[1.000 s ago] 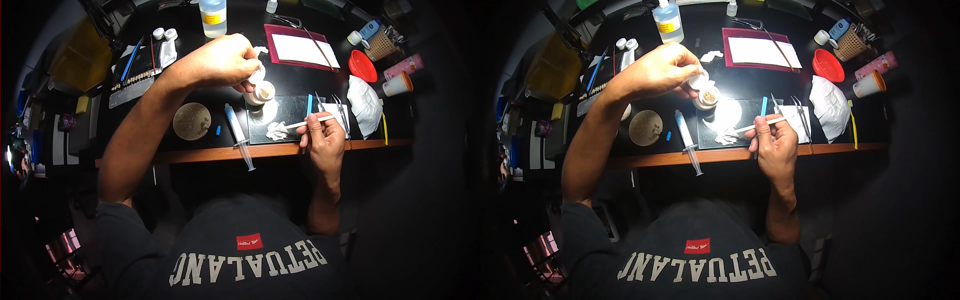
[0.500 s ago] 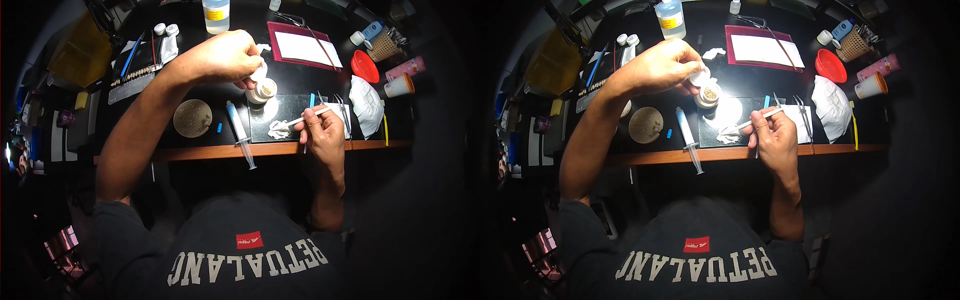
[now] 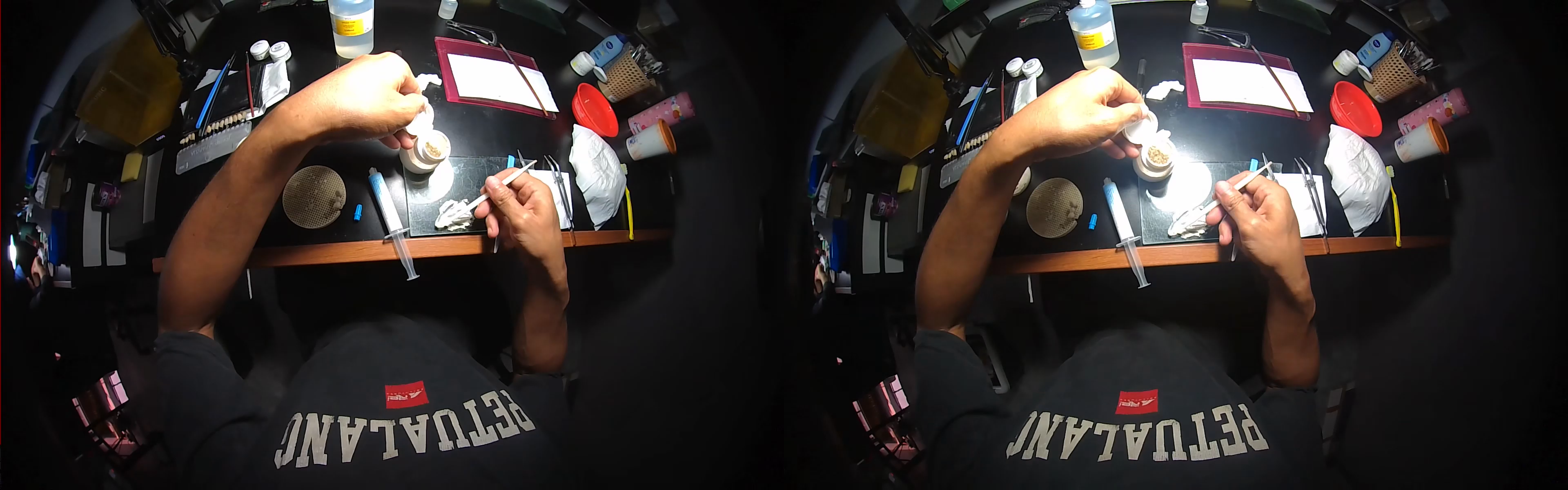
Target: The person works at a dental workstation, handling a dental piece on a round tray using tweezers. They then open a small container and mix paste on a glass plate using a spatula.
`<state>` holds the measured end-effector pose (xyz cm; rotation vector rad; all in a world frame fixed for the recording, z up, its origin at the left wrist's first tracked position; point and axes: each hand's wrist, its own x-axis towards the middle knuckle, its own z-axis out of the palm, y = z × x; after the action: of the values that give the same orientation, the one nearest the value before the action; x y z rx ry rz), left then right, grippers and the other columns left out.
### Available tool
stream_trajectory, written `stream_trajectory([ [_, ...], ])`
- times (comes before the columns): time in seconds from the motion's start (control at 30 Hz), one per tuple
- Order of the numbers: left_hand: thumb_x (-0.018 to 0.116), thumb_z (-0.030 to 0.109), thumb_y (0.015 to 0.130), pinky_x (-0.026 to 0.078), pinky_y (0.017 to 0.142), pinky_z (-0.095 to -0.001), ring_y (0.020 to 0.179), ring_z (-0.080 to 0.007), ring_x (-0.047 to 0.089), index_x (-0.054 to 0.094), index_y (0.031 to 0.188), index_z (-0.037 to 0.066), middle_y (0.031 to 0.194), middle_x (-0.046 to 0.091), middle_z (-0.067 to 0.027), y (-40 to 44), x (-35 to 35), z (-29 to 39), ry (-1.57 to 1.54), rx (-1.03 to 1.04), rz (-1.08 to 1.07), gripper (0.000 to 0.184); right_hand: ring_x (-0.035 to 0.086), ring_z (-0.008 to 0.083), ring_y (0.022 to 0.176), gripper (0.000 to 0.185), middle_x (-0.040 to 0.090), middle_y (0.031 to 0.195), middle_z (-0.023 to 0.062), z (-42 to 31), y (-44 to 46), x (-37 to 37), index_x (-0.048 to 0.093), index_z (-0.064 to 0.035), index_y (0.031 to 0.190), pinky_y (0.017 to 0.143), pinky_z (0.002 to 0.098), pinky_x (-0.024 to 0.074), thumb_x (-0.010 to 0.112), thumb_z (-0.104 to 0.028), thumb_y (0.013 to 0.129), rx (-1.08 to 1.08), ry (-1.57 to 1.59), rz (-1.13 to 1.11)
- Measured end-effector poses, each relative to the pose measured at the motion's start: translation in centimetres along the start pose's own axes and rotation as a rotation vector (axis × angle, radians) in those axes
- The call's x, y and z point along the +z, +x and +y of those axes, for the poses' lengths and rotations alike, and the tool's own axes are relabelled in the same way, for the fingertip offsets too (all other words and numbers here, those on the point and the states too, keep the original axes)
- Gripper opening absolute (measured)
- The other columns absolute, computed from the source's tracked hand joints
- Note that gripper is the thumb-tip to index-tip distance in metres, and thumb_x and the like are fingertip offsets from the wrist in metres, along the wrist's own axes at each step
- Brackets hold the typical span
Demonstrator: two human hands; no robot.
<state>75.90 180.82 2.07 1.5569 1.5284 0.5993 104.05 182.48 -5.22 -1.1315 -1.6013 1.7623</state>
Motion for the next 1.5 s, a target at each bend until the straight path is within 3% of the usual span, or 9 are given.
stream_trajectory([
  [0.13,0.059,0.019,0.106,0.066,0.076,-0.0325,0.085,-0.0204,0.078,0.069,0.113,-0.012,0.101,0.075,-0.0194,0.1,-0.1,-0.2,0.003,-0.006,0.008,0.034,0.06,0.0075,0.053,0.02,0.072,0.078,0.0116,0.2,0.0,-0.9,0.065,-0.0009,0.101,0.042,0.0201,0.0355,0.059,-0.018,0.109,-0.081,0.246,-0.028],
  [0.23,0.06,0.02,0.106,0.066,0.076,-0.0325,0.085,-0.0199,0.078,0.07,0.112,-0.012,0.098,0.075,-0.0183,0.2,-0.1,-0.2,-0.005,-0.01,0.003,0.034,0.061,0.0086,0.055,0.02,0.073,0.08,0.0129,-0.1,-0.2,-0.4,0.066,-0.0013,0.102,0.042,0.0205,0.0354,0.06,-0.019,0.108,-0.34,0.306,0.109],
  [0.37,0.06,0.02,0.106,0.066,0.076,-0.0317,0.084,-0.0192,0.078,0.071,0.111,-0.011,0.094,0.076,-0.017,0.4,0.1,-0.2,-0.008,-0.026,0.011,0.033,0.067,0.0111,0.062,0.015,0.075,0.082,0.0132,0.0,0.0,1.7,0.07,0.0013,0.106,0.047,0.0198,0.0413,0.066,-0.013,0.104,-0.6,0.115,0.333],
  [0.4,0.06,0.02,0.106,0.066,0.076,-0.0315,0.084,-0.0191,0.078,0.071,0.111,-0.011,0.094,0.076,-0.017,0.4,0.1,-0.3,-0.003,-0.028,0.011,0.033,0.07,0.0126,0.069,0.013,0.075,0.086,0.0139,0.2,-0.1,1.6,0.071,0.0029,0.109,0.055,0.0207,0.0489,0.068,-0.008,0.102,-0.629,0.081,0.305],
  [0.5,0.06,0.02,0.106,0.066,0.075,-0.0309,0.082,-0.0191,0.078,0.071,0.11,-0.011,0.094,0.076,-0.0171,0.5,0.2,-0.4,0.01,-0.029,0.011,0.033,0.071,0.0138,0.074,0.011,0.075,0.092,0.0142,0.3,0.1,2.5,0.071,0.0034,0.109,0.065,0.0234,0.055,0.068,-0.005,0.102,-0.718,0.048,0.281],
  [0.53,0.06,0.02,0.106,0.065,0.075,-0.0308,0.082,-0.0191,0.078,0.071,0.11,-0.011,0.094,0.076,-0.0172,0.5,0.2,-0.4,0.013,-0.026,0.01,0.033,0.072,0.0146,0.08,0.011,0.075,0.096,0.014,0.4,-0.1,2.4,0.072,0.0041,0.11,0.076,0.026,0.0577,0.067,-0.001,0.101,-0.693,0.033,0.27],
  [0.73,0.059,0.019,0.106,0.065,0.073,-0.0309,0.081,-0.0201,0.078,0.071,0.111,-0.012,0.095,0.076,-0.0186,0.4,0.2,-0.2,0.049,-0.037,0.019,0.033,0.071,0.0157,0.082,0.01,0.073,0.096,0.0127,0.6,0.1,1.9,0.073,0.0043,0.108,0.079,0.0274,0.0578,0.067,0.002,0.1,-0.716,-0.067,0.227],
  [1.13,0.056,0.016,0.105,0.064,0.075,-0.0307,0.083,-0.0204,0.078,0.071,0.111,-0.013,0.097,0.077,-0.0206,0.4,0.0,-0.1,0.114,-0.023,-0.001,0.033,0.07,0.0168,0.086,0.013,0.071,0.102,0.0139,1.1,0.1,1.9,0.072,0.0056,0.109,0.081,0.0278,0.0586,0.068,0.009,0.096,-0.833,-0.087,0.2],
  [1.5,0.057,0.014,0.104,0.065,0.075,-0.0314,0.084,-0.0219,0.078,0.07,0.112,-0.015,0.099,0.076,-0.0226,0.4,0.3,-0.2,0.065,-0.026,0.015,0.033,0.071,0.0165,0.085,0.012,0.071,0.101,0.0138,0.9,-0.2,1.7,0.072,0.0053,0.108,0.078,0.0266,0.0566,0.068,0.007,0.097,-0.837,-0.136,0.255],
])
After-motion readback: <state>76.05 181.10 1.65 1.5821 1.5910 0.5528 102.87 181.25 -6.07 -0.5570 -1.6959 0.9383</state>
